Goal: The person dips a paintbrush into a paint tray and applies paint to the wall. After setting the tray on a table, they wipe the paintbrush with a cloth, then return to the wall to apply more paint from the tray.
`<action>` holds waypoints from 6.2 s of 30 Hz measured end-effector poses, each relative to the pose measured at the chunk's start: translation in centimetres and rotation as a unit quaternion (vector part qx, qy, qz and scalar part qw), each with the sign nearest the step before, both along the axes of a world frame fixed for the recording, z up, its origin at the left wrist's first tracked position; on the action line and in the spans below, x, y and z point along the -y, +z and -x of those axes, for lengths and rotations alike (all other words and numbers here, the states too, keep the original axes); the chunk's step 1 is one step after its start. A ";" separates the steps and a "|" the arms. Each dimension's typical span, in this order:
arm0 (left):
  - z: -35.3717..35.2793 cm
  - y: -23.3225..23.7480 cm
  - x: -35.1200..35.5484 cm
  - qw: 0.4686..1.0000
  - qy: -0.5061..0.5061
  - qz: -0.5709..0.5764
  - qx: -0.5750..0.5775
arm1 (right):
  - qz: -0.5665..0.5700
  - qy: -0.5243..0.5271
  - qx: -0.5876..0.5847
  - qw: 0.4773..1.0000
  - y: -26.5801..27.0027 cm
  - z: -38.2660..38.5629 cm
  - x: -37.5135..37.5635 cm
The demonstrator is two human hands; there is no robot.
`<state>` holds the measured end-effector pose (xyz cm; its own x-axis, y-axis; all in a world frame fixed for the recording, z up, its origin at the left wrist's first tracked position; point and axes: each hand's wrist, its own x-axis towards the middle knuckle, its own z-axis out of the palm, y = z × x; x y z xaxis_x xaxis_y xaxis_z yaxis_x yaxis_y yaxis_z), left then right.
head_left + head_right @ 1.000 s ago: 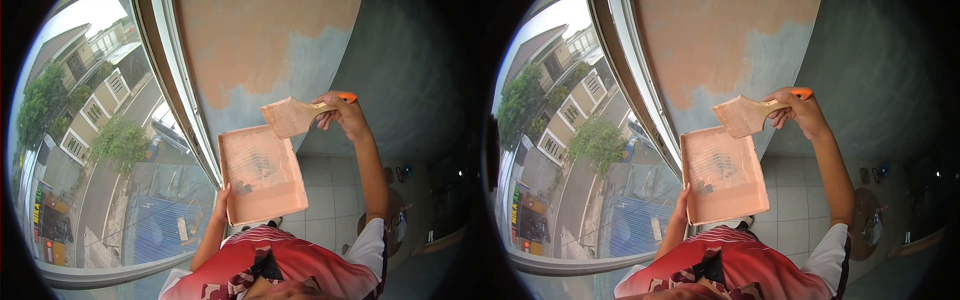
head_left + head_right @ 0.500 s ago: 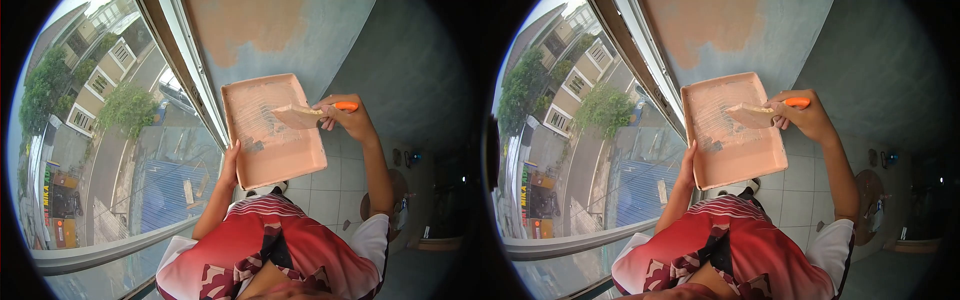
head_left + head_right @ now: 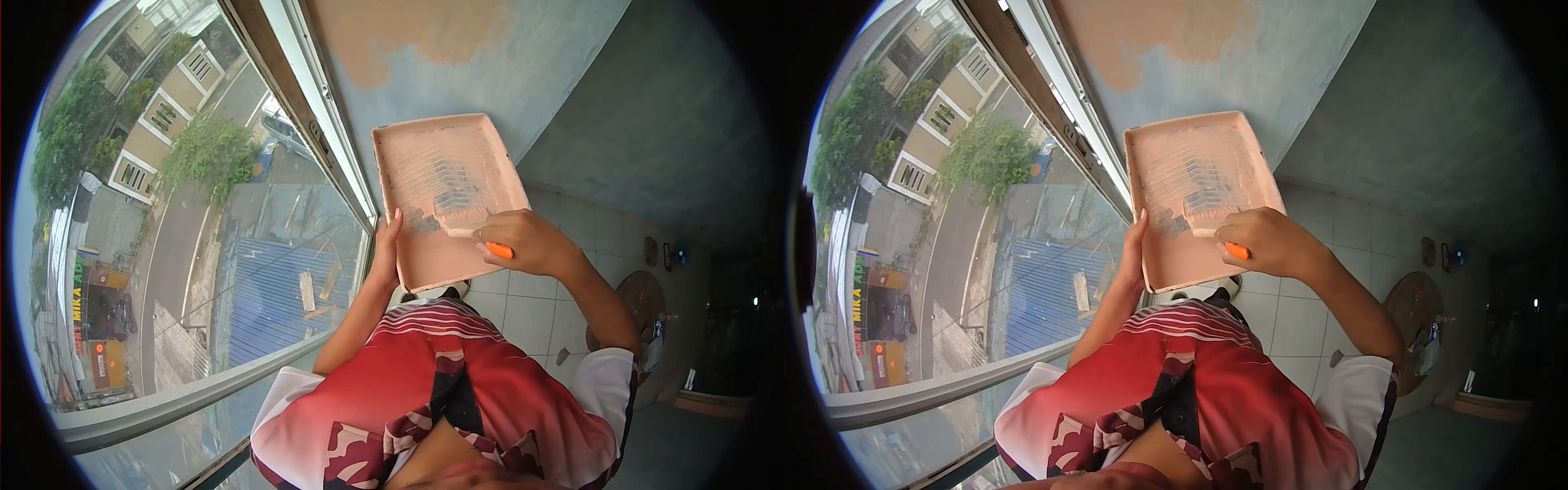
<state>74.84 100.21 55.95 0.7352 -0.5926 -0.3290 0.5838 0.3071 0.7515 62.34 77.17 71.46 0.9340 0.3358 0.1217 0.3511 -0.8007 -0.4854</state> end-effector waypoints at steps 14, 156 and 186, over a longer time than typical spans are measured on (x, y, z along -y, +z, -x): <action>-1.4 1.7 -0.2 0.998 -0.045 -0.012 -0.050 | -0.011 0.005 -0.042 0.999 1.7 0.0 -0.8; 0.4 -0.9 -0.4 0.996 0.017 -0.011 -0.086 | -0.030 -0.248 0.368 0.896 23.5 -10.5 19.9; 0.3 -0.1 0.1 0.994 0.026 -0.040 -0.093 | 0.052 -0.189 0.529 0.826 31.9 -11.8 17.2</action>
<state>74.49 100.12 55.88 0.6856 -0.5221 -0.5073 0.7005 0.2837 0.6548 74.12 59.98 103.39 0.3632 0.1049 0.9258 0.2508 -0.9680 0.0113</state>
